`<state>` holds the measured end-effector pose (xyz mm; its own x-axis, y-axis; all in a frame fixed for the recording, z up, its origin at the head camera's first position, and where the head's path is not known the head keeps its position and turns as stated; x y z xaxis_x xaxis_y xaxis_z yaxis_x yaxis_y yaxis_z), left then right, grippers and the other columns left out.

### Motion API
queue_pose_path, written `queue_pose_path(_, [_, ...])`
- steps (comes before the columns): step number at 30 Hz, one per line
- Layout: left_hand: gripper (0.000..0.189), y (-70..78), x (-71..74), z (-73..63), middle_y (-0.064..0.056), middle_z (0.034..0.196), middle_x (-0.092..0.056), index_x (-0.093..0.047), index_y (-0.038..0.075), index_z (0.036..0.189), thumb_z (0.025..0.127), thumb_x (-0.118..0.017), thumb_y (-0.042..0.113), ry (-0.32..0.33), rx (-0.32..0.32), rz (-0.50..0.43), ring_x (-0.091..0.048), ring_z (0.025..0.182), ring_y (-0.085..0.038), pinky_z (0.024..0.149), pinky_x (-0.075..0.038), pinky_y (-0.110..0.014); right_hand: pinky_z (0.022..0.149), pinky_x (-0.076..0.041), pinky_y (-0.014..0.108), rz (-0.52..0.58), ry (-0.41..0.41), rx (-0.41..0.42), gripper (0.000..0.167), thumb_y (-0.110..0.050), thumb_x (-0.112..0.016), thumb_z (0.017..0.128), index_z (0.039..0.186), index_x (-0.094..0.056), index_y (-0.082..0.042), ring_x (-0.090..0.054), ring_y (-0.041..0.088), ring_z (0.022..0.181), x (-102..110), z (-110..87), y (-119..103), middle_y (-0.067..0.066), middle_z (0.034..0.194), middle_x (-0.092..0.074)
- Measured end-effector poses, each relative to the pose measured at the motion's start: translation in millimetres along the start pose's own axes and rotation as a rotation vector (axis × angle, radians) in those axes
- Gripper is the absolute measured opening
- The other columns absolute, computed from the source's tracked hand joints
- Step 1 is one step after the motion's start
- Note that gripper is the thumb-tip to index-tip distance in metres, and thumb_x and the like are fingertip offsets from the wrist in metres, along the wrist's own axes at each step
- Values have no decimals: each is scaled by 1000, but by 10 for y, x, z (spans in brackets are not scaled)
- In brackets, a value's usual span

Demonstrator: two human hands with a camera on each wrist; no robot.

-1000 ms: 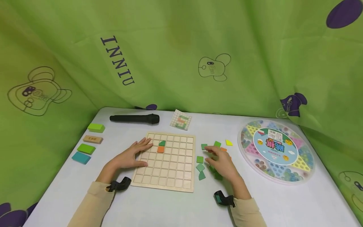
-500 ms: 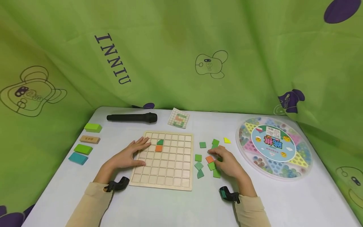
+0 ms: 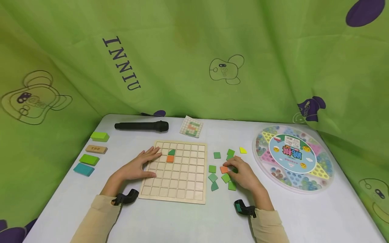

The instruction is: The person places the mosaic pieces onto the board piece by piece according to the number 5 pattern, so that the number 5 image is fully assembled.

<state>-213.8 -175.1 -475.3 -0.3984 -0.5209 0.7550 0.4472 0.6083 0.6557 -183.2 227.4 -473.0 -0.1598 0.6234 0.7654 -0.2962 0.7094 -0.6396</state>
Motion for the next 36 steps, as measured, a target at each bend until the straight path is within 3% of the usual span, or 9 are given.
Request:
queue_pose_path(5, [85,-9,2,-12,-14,157,-20,-36,9,147,78,-75,39,-8,5,18,-9,146,-35,116,-3,-58,87,-53,43,15,33,-47,26,-7,-69,85,111,-66,-7,-63,25,101,20,19,-78,6,107,-65])
queue_pose_path(12, [85,-27,2,-11,-14,158,-19,-35,11,147,78,-75,40,-13,14,18,-8,147,-34,117,-3,-56,85,-53,45,105,60,14,27,-11,-69,86,112,-65,-6,-63,29,101,-75,85,-351,8,109,-66])
queue_pose_path(21, [85,-10,8,-14,-12,158,-17,-34,11,147,79,-73,42,-26,25,15,-7,147,-32,117,-2,-56,85,-54,38,174,59,35,28,-13,-71,85,112,-66,-9,-64,22,99,-429,273,-791,4,108,-66])
queue_pose_path(30, [85,3,21,-8,-11,158,-17,-35,10,147,78,-74,41,-31,34,11,-7,147,-32,118,-2,-55,88,-52,38,325,39,-70,27,-11,-71,83,110,-67,-11,-63,20,100,-801,509,-1180,3,108,-67])
queue_pose_path(36, [84,-4,15,-13,-11,158,-17,-35,11,147,79,-74,42,-29,32,10,-7,147,-32,117,-2,-55,85,-52,36,300,6,-68,25,-13,-70,85,109,-67,-10,-62,19,98,-1034,653,-1303,4,107,-66])
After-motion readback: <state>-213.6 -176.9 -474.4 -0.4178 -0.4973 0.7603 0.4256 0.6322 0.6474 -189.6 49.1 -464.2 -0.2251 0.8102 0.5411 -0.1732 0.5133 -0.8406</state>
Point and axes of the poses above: each hand's wrist, its own z-axis towards the middle knuckle, its own x-axis out of the back of the hand, y = z × x, the point moved 3 cm from there along z, towards the middle knuckle
